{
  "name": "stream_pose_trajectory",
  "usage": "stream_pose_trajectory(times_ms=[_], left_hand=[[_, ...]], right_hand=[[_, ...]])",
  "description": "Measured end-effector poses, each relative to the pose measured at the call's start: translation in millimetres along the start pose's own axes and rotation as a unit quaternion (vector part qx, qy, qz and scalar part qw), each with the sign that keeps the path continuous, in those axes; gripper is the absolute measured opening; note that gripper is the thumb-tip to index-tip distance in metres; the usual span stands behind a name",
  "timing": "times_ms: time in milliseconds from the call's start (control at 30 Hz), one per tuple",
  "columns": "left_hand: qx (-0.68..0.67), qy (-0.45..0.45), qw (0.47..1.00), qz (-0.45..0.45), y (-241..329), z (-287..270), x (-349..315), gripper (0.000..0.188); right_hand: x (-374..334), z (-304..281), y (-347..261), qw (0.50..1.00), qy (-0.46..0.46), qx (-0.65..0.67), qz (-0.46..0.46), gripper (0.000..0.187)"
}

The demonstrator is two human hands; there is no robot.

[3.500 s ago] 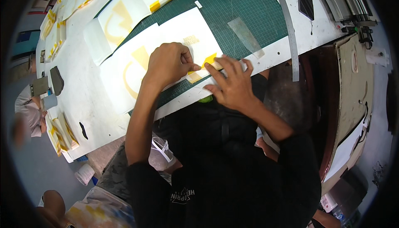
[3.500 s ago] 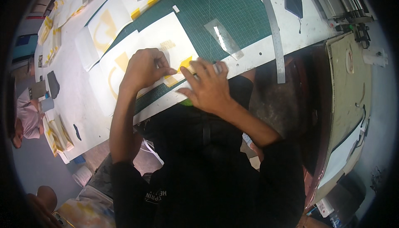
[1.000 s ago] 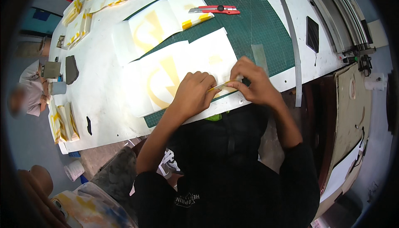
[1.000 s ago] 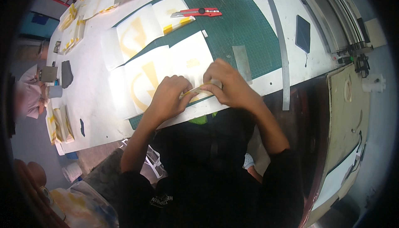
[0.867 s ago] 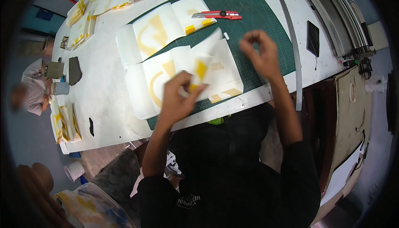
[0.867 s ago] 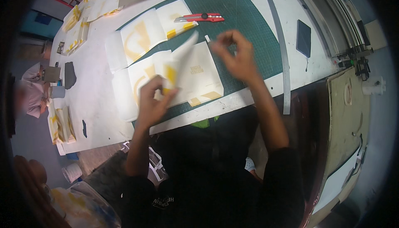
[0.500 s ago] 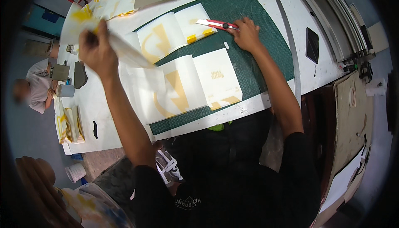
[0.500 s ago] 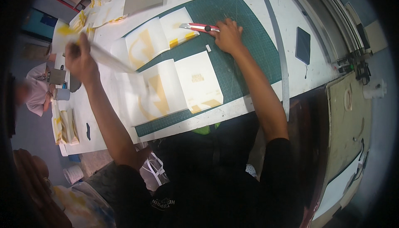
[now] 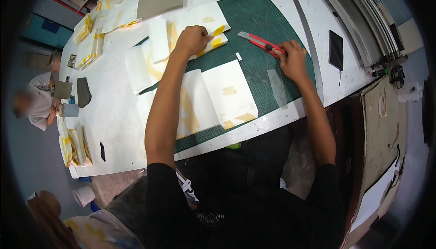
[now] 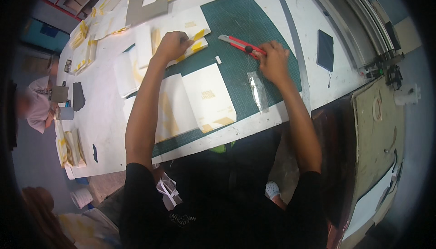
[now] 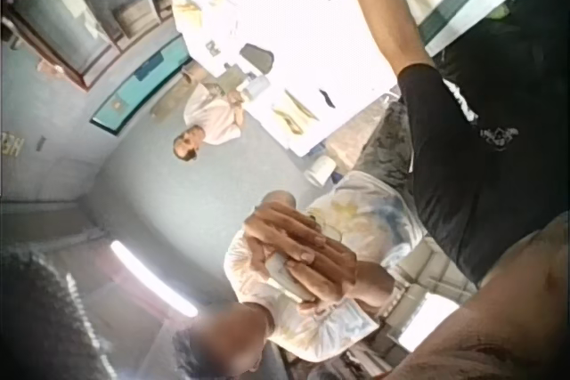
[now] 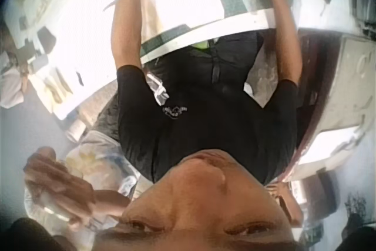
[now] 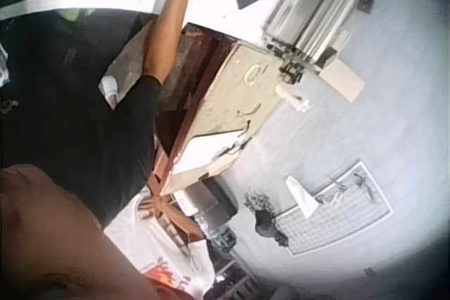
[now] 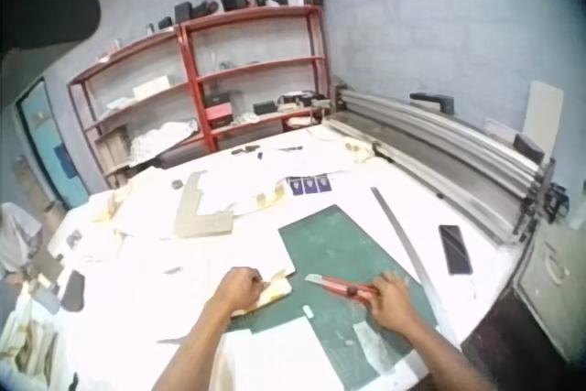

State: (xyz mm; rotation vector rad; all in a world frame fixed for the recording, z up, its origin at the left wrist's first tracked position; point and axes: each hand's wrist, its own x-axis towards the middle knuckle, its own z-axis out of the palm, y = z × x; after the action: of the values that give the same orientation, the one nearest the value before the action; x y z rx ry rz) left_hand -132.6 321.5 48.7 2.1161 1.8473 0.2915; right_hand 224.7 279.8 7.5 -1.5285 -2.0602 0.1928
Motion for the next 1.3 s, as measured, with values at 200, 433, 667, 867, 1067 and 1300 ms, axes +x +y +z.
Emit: stream_pose_trajectory(times_ms=[200,433,667,867,1067,1300], left_hand=[[0.014,-0.059,0.998,-0.024,13.8,-13.4,-39.7,0.033],[0.027,-0.01,1.0,0.011,13.0,2.3,-65.2,0.026],[-0.011,0.144,0.979,0.143,43.8,7.5,-155.0,0.024],[-0.078,0.038,0.98,0.181,72.1,22.9,-241.3,0.025],[-0.055,0.083,0.978,0.185,65.0,45.0,-260.6,0.034],[-0.049,0.098,0.976,0.189,65.3,47.4,-264.0,0.036]], right_hand=[[-11.5,0.0,4.6,0.999,0.017,0.023,0.014,0.017],[-54.3,-10.8,-61.4,0.983,0.029,0.089,-0.157,0.022],[-108.1,-24.0,-112.7,0.9,-0.194,0.166,-0.354,0.029],[-119.1,-15.9,-104.0,0.904,-0.179,0.138,-0.361,0.019],[-121.7,-14.4,-104.2,0.908,-0.168,0.137,-0.358,0.017],[-126.5,-13.4,-104.7,0.908,-0.157,0.1,-0.375,0.014]])
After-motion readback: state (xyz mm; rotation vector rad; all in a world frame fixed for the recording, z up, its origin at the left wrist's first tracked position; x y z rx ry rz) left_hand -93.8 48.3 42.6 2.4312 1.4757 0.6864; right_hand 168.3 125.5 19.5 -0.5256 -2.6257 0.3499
